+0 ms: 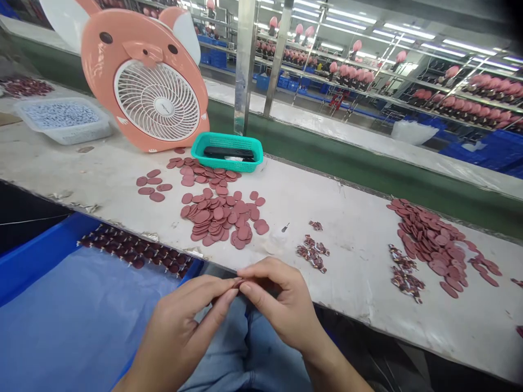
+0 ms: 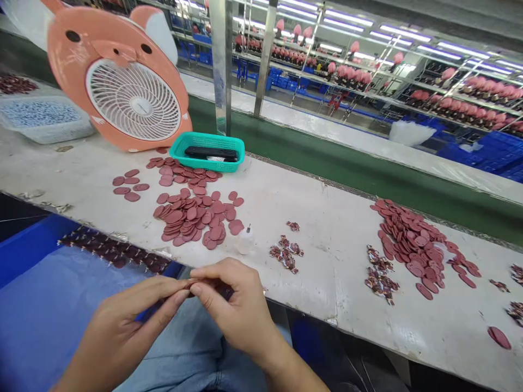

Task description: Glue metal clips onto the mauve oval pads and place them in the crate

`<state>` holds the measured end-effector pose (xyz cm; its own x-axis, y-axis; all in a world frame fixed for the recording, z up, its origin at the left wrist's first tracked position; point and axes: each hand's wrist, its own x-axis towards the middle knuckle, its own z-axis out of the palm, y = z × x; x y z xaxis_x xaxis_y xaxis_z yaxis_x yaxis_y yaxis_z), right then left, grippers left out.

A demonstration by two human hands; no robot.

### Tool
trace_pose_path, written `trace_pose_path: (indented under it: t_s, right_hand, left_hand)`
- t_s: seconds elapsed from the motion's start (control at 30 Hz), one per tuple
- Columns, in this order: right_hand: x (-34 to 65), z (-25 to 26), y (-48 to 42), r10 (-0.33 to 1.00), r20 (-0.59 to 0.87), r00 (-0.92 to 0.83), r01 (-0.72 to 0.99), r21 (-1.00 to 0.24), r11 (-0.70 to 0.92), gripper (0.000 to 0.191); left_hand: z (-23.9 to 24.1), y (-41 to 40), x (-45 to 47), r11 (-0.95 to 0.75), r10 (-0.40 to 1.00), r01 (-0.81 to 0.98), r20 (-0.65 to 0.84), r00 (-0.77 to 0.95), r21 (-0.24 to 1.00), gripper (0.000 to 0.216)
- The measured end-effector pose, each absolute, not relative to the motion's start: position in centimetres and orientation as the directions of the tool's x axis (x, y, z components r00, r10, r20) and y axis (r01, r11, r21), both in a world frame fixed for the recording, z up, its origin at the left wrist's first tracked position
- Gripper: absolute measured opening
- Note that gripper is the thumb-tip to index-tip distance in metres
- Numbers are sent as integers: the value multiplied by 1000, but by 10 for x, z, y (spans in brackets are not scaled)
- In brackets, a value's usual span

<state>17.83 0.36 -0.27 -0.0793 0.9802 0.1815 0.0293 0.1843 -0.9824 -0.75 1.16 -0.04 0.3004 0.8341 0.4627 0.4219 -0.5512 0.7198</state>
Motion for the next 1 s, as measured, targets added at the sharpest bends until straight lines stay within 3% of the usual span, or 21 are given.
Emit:
trace_pose_path:
  t_s: [0.13, 0.2, 0.27, 0.37, 0.47, 0.53, 0.6, 0.63, 0.73, 0.8, 0.87, 0.93, 0.97, 1.0]
  right_hand:
    - [165, -17, -3, 994, -95, -52, -399, -910, -108, 20]
    - [155, -23, -8, 987, -157, -23, -462, -874, -149, 29]
    - [148, -29, -13, 989, -147, 1, -427, -895, -132, 32]
    - [149, -37, -16, 993, -80, 83, -323, -945, -49, 28]
    - [168, -46, -10, 933, 57, 355, -175, -976, 127, 21]
    - [183, -51, -1, 840, 188, 509, 53, -981, 188, 48]
    - [196, -52, 11, 840, 266, 472, 335, -936, 107, 79]
    - [201, -52, 18, 872, 262, 414, 460, -886, 48, 86]
    - [207, -47, 35, 934, 192, 302, 624, -780, -41, 66]
    - [207, -43, 41, 933, 200, 298, 647, -761, -43, 46]
    - [206, -38, 41, 928, 216, 303, 650, -759, -35, 40]
    - [205, -33, 33, 921, 241, 307, 648, -762, -16, 42]
    - [204, -30, 26, 924, 247, 291, 639, -769, 4, 43]
    - [204, -26, 18, 936, 239, 260, 623, -782, 27, 44]
  left_hand:
    - [-23, 2, -5, -526, 849, 358, 498, 176, 771, 37]
    - [-37, 0, -1, -542, 838, 313, 531, 126, 780, 43]
    - [-47, -1, 2, -574, 814, 297, 573, 100, 763, 35]
    - [-52, 0, 1, -628, 768, 328, 632, 108, 706, 31]
    - [-49, 3, -4, -751, 614, 454, 760, 213, 479, 40]
    - [-48, 6, -10, -828, 465, 495, 817, 341, 265, 43]
    - [-49, 7, -17, -869, 369, 478, 813, 450, 130, 34]
    - [-50, 7, -21, -877, 351, 470, 798, 489, 98, 28]
    - [-54, 5, -30, -885, 356, 460, 739, 572, 71, 26]
    - [-56, 4, -34, -890, 370, 446, 716, 592, 91, 28]
    - [-57, 1, -33, -894, 395, 411, 747, 535, 179, 29]
    - [-55, -3, -27, -818, 567, 359, 739, 364, 451, 36]
    - [-52, -6, -22, -694, 718, 298, 656, 232, 655, 35]
    - [-49, -9, -16, -491, 871, 184, 482, 92, 852, 31]
